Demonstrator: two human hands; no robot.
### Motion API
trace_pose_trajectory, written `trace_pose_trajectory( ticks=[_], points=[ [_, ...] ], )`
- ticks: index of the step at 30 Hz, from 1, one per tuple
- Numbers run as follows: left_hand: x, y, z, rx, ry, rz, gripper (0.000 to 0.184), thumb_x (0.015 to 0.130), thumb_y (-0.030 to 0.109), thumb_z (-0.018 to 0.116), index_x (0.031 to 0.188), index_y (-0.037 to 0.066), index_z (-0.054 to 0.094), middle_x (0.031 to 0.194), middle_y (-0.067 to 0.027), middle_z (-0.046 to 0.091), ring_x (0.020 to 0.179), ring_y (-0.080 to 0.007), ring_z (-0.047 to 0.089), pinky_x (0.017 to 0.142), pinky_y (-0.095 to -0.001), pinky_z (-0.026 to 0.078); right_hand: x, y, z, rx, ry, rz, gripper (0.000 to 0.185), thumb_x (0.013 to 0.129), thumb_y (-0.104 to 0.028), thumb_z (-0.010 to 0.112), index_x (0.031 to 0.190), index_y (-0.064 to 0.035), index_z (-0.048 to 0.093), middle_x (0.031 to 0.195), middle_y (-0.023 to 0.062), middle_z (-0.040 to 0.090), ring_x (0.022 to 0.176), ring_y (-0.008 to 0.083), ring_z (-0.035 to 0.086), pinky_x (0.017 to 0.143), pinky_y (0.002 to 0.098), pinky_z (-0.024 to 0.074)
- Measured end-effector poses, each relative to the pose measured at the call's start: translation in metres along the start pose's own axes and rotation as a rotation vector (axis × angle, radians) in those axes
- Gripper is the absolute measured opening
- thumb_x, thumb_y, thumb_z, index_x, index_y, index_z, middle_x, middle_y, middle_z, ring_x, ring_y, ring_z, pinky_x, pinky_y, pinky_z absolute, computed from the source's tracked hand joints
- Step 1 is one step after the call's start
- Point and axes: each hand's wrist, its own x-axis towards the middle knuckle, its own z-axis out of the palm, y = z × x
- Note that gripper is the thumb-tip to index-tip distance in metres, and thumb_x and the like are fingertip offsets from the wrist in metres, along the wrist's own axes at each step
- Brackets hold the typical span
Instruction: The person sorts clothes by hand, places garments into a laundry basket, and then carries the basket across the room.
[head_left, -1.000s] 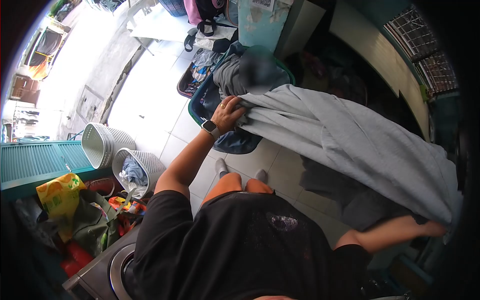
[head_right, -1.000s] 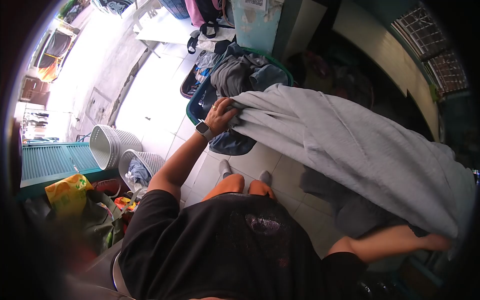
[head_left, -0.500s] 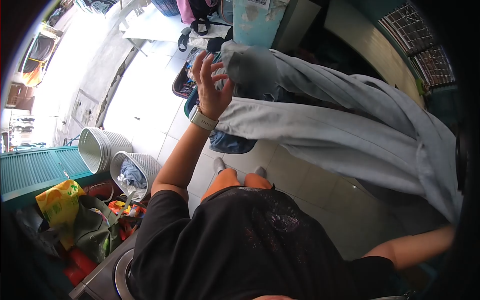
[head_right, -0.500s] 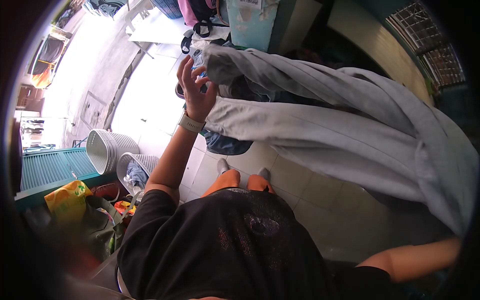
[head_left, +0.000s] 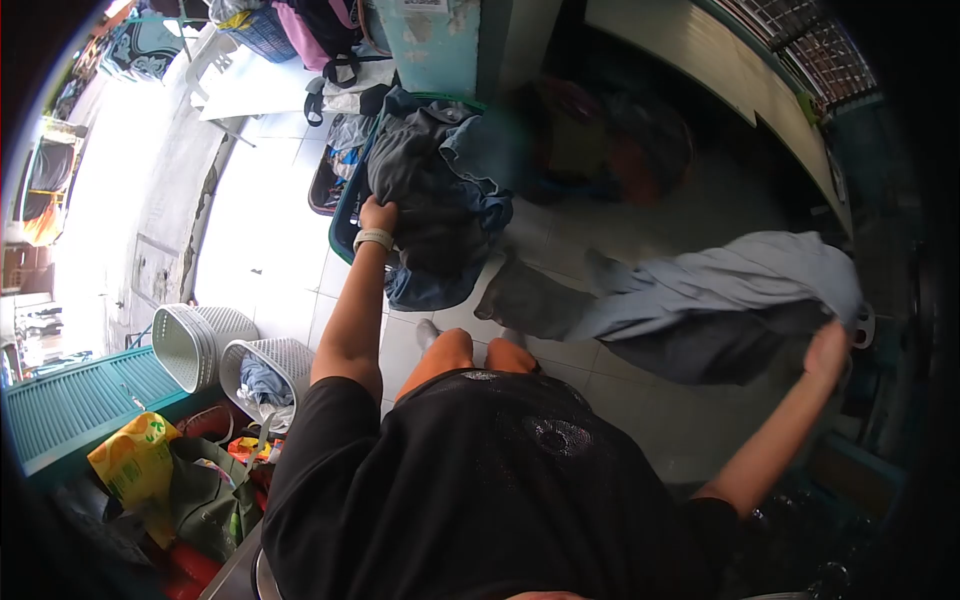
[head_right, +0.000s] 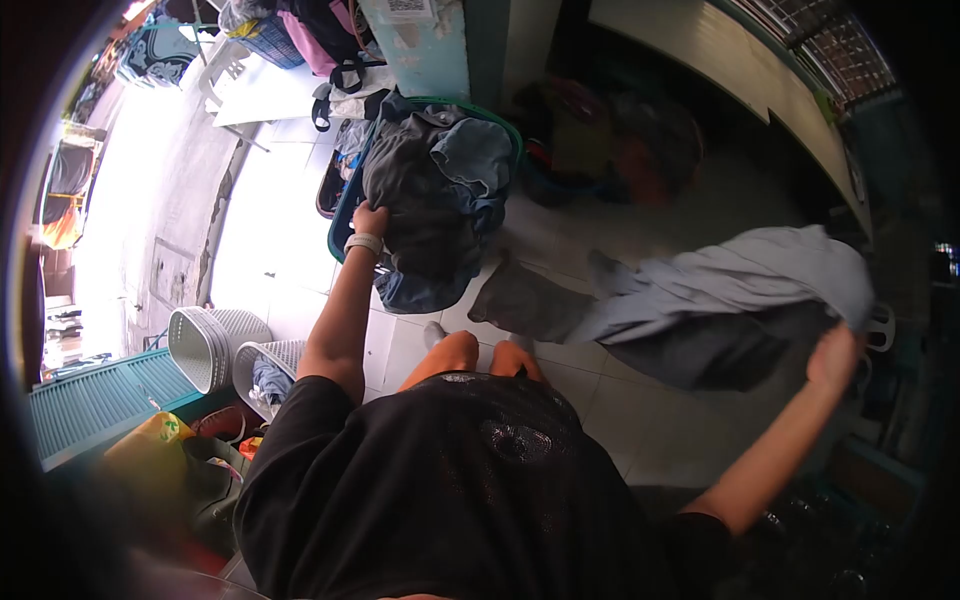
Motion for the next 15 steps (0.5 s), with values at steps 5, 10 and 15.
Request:
trace_pose_trajectory(
  ticks=[5,10,15],
  points=[
    [0.016,-0.003,-0.031,-0.398,0.103,0.103,0.028,0.079,0.005,0.048,0.101,-0.003,0.063,0.083,-0.0086,0.066,0.073,-0.0151,0.062,0.066,-0.0265,0.049,-0.086,0.161,0.112,-0.429,-0.301,0.190,0.042,0.093,-0.031,0.052,0.127,-0.0056,0.048,0.121,0.0096,0.055,0.112,0.0180,0.049,0.094,0.0323,0.0382],
    [-0.037,0.093,-0.107,-0.778,0.074,0.184,0.026,0.084,0.002,0.048,0.105,-0.005,0.060,0.092,-0.0071,0.064,0.080,-0.0111,0.059,0.072,-0.0232,0.048,-0.136,0.281,0.186,-0.535,-0.428,0.242,0.041,0.089,-0.009,0.048,0.130,-0.0065,0.045,0.126,0.0157,0.053,0.116,0.0290,0.050,0.096,0.0356,0.0386],
    [-0.062,0.152,-0.150,-0.939,0.104,0.395,0.029,0.089,0.000,0.046,0.115,-0.006,0.055,0.103,-0.0111,0.063,0.092,-0.0147,0.060,0.081,-0.0253,0.048,-0.171,0.336,0.221,-0.724,-0.486,0.409,0.045,0.091,-0.005,0.045,0.135,-0.0061,0.038,0.131,0.0157,0.047,0.121,0.0293,0.045,0.099,0.0367,0.0365]
  ],
)
